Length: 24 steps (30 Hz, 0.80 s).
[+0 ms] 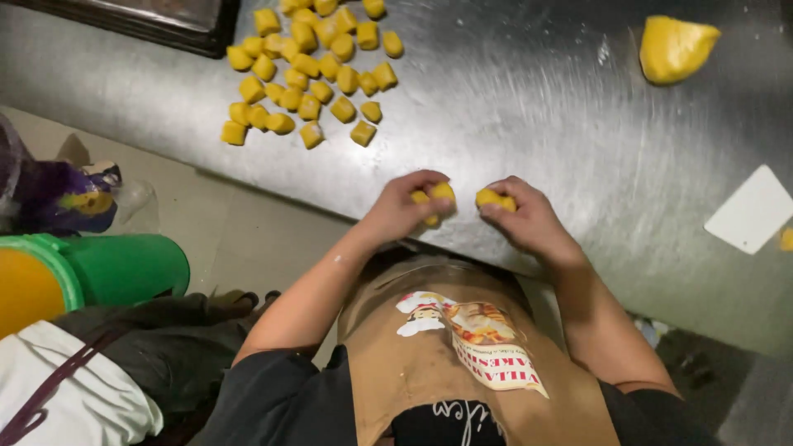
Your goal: Rolling yellow dough into long ropes and cutting them into small pieces using a bench scraper on a stainless steel table.
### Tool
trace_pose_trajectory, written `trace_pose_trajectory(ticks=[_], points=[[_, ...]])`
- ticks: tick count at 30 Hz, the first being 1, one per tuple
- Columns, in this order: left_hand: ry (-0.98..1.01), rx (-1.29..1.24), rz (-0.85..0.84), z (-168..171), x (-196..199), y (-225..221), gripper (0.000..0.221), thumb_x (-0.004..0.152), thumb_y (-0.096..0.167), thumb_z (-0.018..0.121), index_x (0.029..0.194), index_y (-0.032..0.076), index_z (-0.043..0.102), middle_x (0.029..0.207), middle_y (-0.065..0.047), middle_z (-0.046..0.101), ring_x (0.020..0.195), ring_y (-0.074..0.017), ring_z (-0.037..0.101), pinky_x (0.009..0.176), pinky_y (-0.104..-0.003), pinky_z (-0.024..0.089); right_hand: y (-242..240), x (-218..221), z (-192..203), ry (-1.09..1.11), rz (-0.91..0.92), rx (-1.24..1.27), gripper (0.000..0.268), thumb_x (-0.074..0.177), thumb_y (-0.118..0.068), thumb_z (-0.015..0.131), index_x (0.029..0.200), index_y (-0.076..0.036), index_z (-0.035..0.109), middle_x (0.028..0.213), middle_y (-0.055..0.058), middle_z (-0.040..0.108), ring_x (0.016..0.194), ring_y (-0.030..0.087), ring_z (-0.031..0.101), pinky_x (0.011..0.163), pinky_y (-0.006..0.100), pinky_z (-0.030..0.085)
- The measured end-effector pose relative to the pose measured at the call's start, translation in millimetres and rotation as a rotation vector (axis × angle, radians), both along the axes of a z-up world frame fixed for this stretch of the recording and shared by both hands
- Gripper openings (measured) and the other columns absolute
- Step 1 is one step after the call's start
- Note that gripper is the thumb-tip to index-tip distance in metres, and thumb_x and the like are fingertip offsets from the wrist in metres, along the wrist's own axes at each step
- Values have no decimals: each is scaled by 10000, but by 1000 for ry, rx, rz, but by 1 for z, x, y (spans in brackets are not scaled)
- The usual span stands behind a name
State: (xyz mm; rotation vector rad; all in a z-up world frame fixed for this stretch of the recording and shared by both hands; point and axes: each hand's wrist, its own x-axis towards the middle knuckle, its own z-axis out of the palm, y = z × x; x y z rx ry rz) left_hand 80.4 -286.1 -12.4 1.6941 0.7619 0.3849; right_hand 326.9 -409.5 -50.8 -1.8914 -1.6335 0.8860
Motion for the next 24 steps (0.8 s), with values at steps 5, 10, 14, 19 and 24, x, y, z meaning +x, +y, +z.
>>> trace_pose_trajectory(ticks=[5,10,14,19,24], points=[[-641,-531,567,13,-30,89,226,1032,154,646,1198,31,554,648,-143,615,418,-217,641,345,-256,508,107,-22,18,841,-262,-5,269,1097,-250,519,1246,-35,582,651,174,587,509,258,648,381,315,514],[-254,149,739,2,-58,262,306,947,341,687,1151,148,564,816,-4,619,730,-118,593,683,-298,497,296,-81,71,366,-144,53,196,999,-326,622,1045,-136,611,844,73,608,721,172,529,660,337,435],[-72,425,694,14,-79,350,253,981,341,627,1082,170,469,884,-55,662,825,-246,640,765,-416,480,440,-104,34,47,-11,257,617,883,-409,782,1411,-139,610,1477,126,582,1371,258,531,1153,348,347],[119,449,659,15,-88,386,258,973,380,657,1116,210,527,862,-85,706,789,-335,673,703,-472,479,463,-116,54,-98,57,257,547,970,-306,683,1465,-114,555,1472,155,567,1361,313,521,1144,393,352],[213,599,497,7,-94,394,318,919,313,752,1198,171,696,1004,-118,783,869,-345,723,739,-468,526,381,-51,58,-56,-6,370,475,992,-249,665,1441,-121,581,1473,163,591,1378,299,539,1174,394,347]])
